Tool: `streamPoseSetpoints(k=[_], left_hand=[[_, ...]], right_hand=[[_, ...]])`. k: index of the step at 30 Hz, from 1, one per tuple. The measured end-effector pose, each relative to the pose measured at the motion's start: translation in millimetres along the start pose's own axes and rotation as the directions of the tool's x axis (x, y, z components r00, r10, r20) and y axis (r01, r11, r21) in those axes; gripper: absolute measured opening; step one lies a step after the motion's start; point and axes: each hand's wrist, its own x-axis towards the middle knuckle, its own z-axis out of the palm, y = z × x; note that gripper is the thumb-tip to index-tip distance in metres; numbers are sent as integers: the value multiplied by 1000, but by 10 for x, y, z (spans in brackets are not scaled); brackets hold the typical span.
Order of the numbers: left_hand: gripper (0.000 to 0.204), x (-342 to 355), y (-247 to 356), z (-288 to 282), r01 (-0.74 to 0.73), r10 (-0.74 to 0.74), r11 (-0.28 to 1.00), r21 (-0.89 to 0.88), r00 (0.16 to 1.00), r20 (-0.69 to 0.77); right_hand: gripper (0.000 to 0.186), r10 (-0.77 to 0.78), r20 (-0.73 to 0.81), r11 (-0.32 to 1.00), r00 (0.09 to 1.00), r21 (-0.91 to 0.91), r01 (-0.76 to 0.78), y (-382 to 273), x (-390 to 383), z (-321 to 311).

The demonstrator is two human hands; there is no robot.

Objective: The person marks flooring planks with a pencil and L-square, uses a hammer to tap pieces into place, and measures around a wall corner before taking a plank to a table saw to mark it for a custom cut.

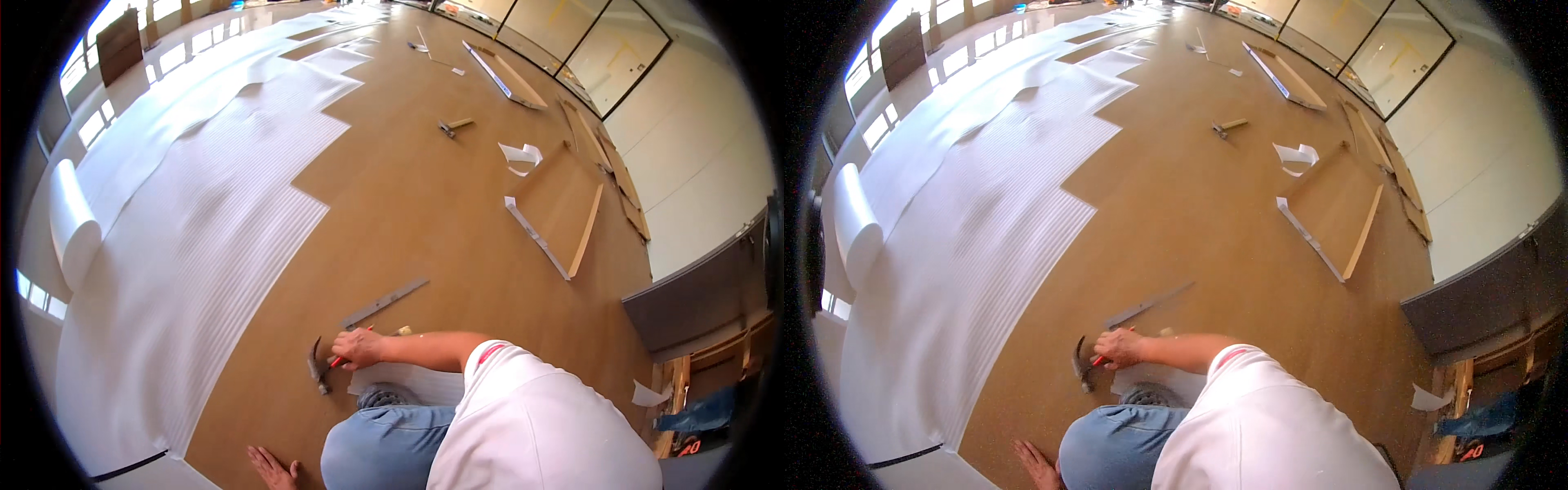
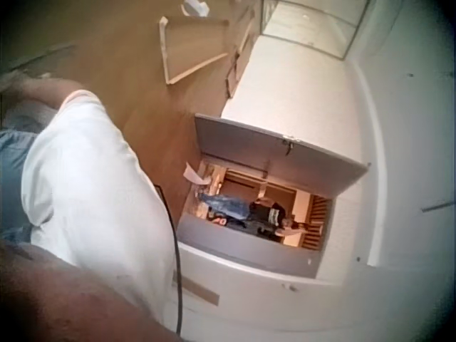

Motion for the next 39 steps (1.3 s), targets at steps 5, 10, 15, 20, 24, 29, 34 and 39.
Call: streamPoseSetpoints(k=[5,10,15,20,24,29,34,39], left_hand=[[90,-32,37,-211,-8,27,989,-149,992,124],[77,25,-119,-553,51,5,986,-157,942,336],[60,327,-400,-1008,231,-124,966,-119,812,570],[48,922,-195,-1228,254,-207,967,9,767,607],[46,1165,-155,-806,48,-20,992,-121,975,222],[46,2141,116,-422,-191,185,978,-78,979,-84],[42,3512,641,-76,-235,220,971,-43,950,-221],[43,4421,808,84,-126,115,992,-11,933,-341]], right_hand=[[36,179,-81,975,980,-118,-188,448,-481,-254],[35,447,-198,873,873,-116,-473,762,-1142,-320],[33,628,-298,740,719,-59,-670,912,-1624,-394],[33,700,-251,673,669,-85,-735,917,-1986,-571],[35,723,-231,633,651,-153,-759,967,-1985,-532],[31,682,-340,660,647,-93,-745,833,-1826,-666],[20,738,-471,630,484,223,-744,1064,-1652,-1124],[28,898,-359,363,253,283,-888,1790,-781,-1938]])
